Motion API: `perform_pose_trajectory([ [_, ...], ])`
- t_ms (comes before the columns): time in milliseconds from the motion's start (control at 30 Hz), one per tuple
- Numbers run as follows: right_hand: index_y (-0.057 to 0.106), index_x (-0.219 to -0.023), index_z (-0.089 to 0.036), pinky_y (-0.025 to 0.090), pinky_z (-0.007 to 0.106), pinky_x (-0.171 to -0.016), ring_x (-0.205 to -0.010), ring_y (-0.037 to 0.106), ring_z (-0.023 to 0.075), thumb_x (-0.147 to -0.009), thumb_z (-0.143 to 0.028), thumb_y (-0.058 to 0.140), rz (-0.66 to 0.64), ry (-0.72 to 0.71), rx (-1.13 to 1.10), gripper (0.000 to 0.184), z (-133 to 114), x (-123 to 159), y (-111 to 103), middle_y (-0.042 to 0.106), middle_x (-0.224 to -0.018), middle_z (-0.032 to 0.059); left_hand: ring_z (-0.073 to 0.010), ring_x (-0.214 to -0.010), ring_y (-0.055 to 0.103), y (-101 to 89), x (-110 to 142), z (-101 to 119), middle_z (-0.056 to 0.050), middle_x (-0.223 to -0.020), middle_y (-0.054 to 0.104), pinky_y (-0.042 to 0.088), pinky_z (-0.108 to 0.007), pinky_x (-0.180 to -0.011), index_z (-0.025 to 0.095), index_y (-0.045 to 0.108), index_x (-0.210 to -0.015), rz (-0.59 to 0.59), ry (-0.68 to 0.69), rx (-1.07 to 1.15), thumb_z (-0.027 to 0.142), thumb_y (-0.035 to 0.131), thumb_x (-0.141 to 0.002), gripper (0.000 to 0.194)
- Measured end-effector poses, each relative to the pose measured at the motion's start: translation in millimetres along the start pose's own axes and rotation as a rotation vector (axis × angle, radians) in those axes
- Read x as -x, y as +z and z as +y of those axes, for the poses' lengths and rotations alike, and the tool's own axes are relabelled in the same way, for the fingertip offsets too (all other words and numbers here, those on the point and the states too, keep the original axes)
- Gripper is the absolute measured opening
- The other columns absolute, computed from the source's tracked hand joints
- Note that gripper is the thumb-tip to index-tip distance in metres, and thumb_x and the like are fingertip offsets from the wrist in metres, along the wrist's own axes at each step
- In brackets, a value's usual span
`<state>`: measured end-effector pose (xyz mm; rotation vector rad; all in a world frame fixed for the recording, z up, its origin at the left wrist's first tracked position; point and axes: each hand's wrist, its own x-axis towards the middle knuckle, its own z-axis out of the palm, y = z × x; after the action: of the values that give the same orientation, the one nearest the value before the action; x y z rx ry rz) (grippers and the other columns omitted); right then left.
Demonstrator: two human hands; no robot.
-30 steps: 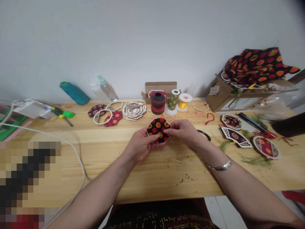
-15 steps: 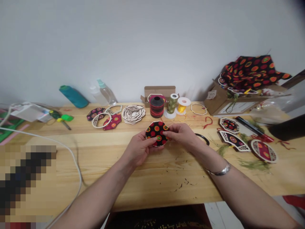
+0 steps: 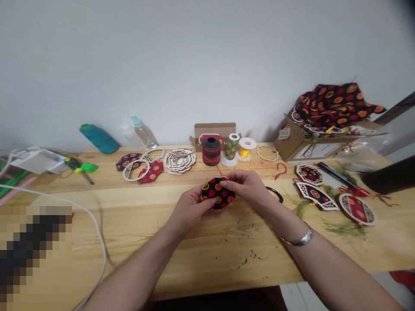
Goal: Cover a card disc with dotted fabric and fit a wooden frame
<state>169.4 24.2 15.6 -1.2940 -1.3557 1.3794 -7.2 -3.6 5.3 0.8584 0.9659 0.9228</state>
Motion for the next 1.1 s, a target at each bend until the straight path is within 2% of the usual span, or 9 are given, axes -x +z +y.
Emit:
perform_pose_trajectory([
  [333, 0.066, -0.065, -0.017, 0.033, 0.024, -0.05, -0.053, 0.041, 0.0088, -0.067, -0.043, 0.07, 0.023, -0.017, 0.026, 0.026, -0.6, 0.4, -0.2, 0.055, -0.057, -0.0027, -0.0192, -0.079, 0.071, -0.9, 0.5, -1.5, -0.005, -0.089, 0.076, 0.059, -0.034, -0.072, 0.018, 0.073, -0.098, -0.026, -0.006, -0.017, 0.014, 0.076, -0.068, 0.03],
  [467, 0.068, -0.068, -0.017, 0.037, 0.025, -0.052, -0.056, 0.046, 0.0102, -0.068, -0.045, 0.07, 0.025, -0.015, 0.022, 0.029, -2.4, 1.7, 0.1, 0.06, -0.062, -0.0004, -0.0192, -0.077, 0.07, -0.5, 0.3, -0.4, -0.005, -0.087, 0.076, 0.059, -0.034, -0.07, 0.017, 0.073, -0.095, -0.016, -0.019, -0.011, 0.014, 0.077, -0.067, 0.029],
  [567, 0.07, -0.078, -0.017, 0.043, 0.027, -0.057, -0.059, 0.051, 0.0113, -0.065, -0.043, 0.073, -0.016, -0.032, 0.008, 0.029, -3.5, 2.4, -0.4, 0.065, -0.069, 0.0011, -0.0195, -0.079, 0.07, 0.5, 0.9, 0.8, -0.005, -0.087, 0.076, 0.059, -0.034, -0.07, 0.018, 0.073, -0.095, -0.03, -0.034, -0.002, 0.015, 0.077, -0.066, 0.029],
  [667, 0.07, -0.081, -0.017, 0.044, 0.027, -0.056, -0.059, 0.052, 0.0114, -0.063, -0.039, 0.076, -0.065, -0.069, 0.056, 0.03, -2.9, 2.2, -1.1, 0.067, -0.073, 0.0018, -0.019, -0.08, 0.07, 1.9, 1.8, 1.2, -0.005, -0.086, 0.076, 0.059, -0.033, -0.07, 0.018, 0.073, -0.095, -0.052, -0.05, -0.013, 0.015, 0.077, -0.066, 0.029],
  [867, 0.068, -0.07, -0.015, 0.038, 0.025, -0.052, -0.056, 0.047, 0.0101, -0.064, -0.037, 0.073, -0.037, -0.121, 0.129, 0.023, 0.3, 0.8, -1.1, 0.061, -0.062, -0.0003, -0.0184, -0.081, 0.07, 2.9, 3.2, -0.6, -0.004, -0.087, 0.076, 0.059, -0.034, -0.072, 0.017, 0.072, -0.095, -0.123, -0.105, -0.055, 0.018, 0.078, -0.065, 0.031],
  [1100, 0.067, -0.066, -0.015, 0.035, 0.024, -0.05, -0.054, 0.043, 0.0097, -0.07, -0.041, 0.069, -0.004, -0.129, 0.164, 0.026, 0.3, 1.7, -0.8, 0.058, -0.058, -0.0011, -0.0183, -0.079, 0.07, 3.1, 2.7, 0.1, -0.005, -0.088, 0.075, 0.059, -0.034, -0.072, 0.017, 0.072, -0.095, -0.13, -0.111, -0.06, 0.02, 0.079, -0.065, 0.031],
])
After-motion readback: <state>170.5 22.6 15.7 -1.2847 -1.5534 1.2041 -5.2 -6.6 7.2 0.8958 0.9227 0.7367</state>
